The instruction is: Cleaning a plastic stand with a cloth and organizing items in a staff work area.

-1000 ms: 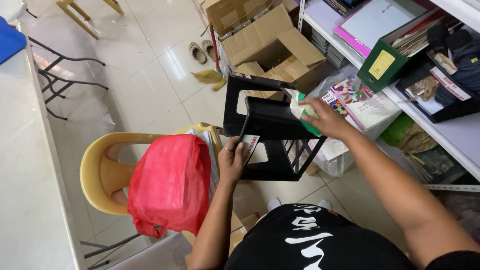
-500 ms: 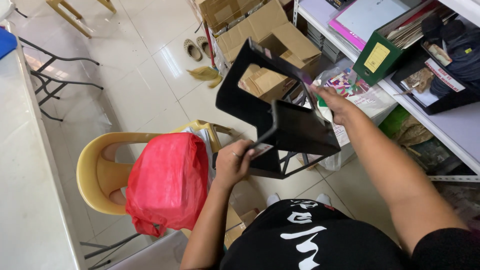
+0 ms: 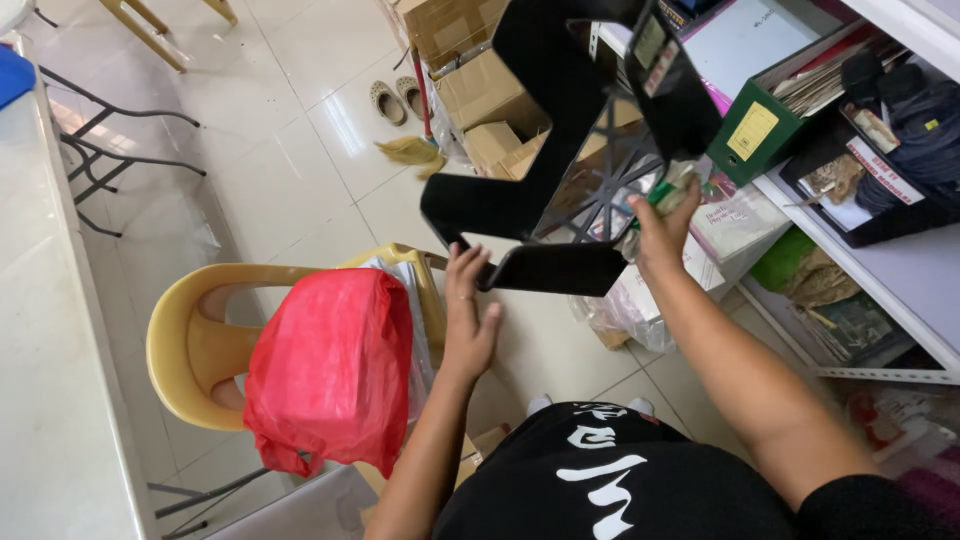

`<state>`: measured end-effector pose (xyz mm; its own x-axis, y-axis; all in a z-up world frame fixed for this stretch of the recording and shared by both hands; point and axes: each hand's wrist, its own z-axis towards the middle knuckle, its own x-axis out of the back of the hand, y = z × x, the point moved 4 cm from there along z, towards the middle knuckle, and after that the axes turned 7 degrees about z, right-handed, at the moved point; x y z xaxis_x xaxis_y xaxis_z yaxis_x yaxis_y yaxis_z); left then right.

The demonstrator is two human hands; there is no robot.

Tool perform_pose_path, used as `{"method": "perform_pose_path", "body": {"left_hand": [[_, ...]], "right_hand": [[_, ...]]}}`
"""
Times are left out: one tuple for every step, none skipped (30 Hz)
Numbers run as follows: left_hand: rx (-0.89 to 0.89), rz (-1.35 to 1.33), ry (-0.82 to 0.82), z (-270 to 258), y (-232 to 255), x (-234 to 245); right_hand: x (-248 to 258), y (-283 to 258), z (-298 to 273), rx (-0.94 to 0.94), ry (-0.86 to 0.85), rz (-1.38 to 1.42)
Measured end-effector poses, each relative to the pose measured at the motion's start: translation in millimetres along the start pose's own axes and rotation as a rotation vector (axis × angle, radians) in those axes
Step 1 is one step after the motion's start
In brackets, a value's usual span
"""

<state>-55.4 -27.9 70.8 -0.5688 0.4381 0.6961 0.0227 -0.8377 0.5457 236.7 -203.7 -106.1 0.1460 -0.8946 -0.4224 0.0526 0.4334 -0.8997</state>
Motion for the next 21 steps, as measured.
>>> {"method": "perform_pose_path", "body": {"left_hand": [[-0.002, 0.000, 0.003, -1.4, -14.4, -6.9], [0.149, -0.221, 0.098, -3.4, -35.4, -10.8], [0.303, -0.444, 0.192, -7.4, -56.0, -17.5], [0.302, -0.446, 0.193, -1.0, -58.4, -12.4], [0.638, -0.702, 0.237, -1.4, -71.9, -13.0], [0.978, -0.953, 0.278, -5.0, -81.4, -16.4], [0.979, -0.955, 0.277, -4.9, -81.0, -17.6], [1.040, -1.148, 0.139, -5.0, -77.9, -26.4], [1.092, -1.337, -0.009, -4.7, -73.5, -33.9], [1.093, -1.337, -0.012, -2.1, -68.6, -37.5], [1.037, -1.496, -0.040, 0.6, -59.7, -42.3], [0.975, -1.654, -0.068, 3.3, -50.8, -46.1], [0.977, -1.655, -0.066, 7.3, -40.2, -44.1], [0.911, -1.496, -0.024, 12.9, -32.1, -38.6], [0.838, -1.336, 0.012, 22.4, -24.2, -32.9], [0.834, -1.337, 0.010, 25.8, -23.7, -35.5], [0.869, -1.342, 0.045, 22.7, -23.4, -37.3], [0.903, -1.346, 0.080, 19.2, -23.2, -39.0], [0.901, -1.346, 0.080, 19.9, -26.1, -41.6], [0.893, -1.291, 0.104, 20.6, -30.2, -43.0], [0.897, -1.237, 0.130, 15.2, -32.6, -45.2]], "right_hand": [[1.7, -7.1, 0.9, 0.003, -0.002, 0.001], [2.1, -18.3, 1.5, 0.108, -0.039, 0.049], [4.4, -29.6, 1.0, 0.211, -0.077, 0.095], [3.1, -44.9, 1.1, 0.212, -0.078, 0.094], [2.1, -58.0, 1.3, 0.149, -0.098, 0.161], [0.7, -71.1, 1.2, 0.086, -0.118, 0.227], [1.5, -76.3, 2.7, 0.086, -0.118, 0.224], [0.2, -82.7, 4.0, 0.107, -0.173, 0.284], [-1.2, -88.8, 4.6, 0.127, -0.226, 0.344], [-1.7, -91.1, 5.8, 0.127, -0.224, 0.342], [-3.3, -93.4, 5.3, 0.121, -0.266, 0.358], [-5.1, -95.6, 4.5, 0.115, -0.308, 0.374], [0.9, -88.1, 8.0, 0.114, -0.309, 0.373], [6.9, -79.0, 12.0, 0.078, -0.296, 0.307], [11.7, -70.3, 18.9, 0.048, -0.282, 0.244], [20.7, -56.4, 23.4, 0.052, -0.281, 0.245], [32.4, -42.8, 22.8, 0.125, -0.246, -0.047], [43.6, -29.2, 21.6, 0.196, -0.209, -0.340], [39.5, -34.2, 10.6, 0.197, -0.208, -0.339], [39.2, -39.7, 0.2, 0.209, -0.090, -0.525], [42.6, -45.5, -15.9, 0.208, 0.028, -0.716]]}}
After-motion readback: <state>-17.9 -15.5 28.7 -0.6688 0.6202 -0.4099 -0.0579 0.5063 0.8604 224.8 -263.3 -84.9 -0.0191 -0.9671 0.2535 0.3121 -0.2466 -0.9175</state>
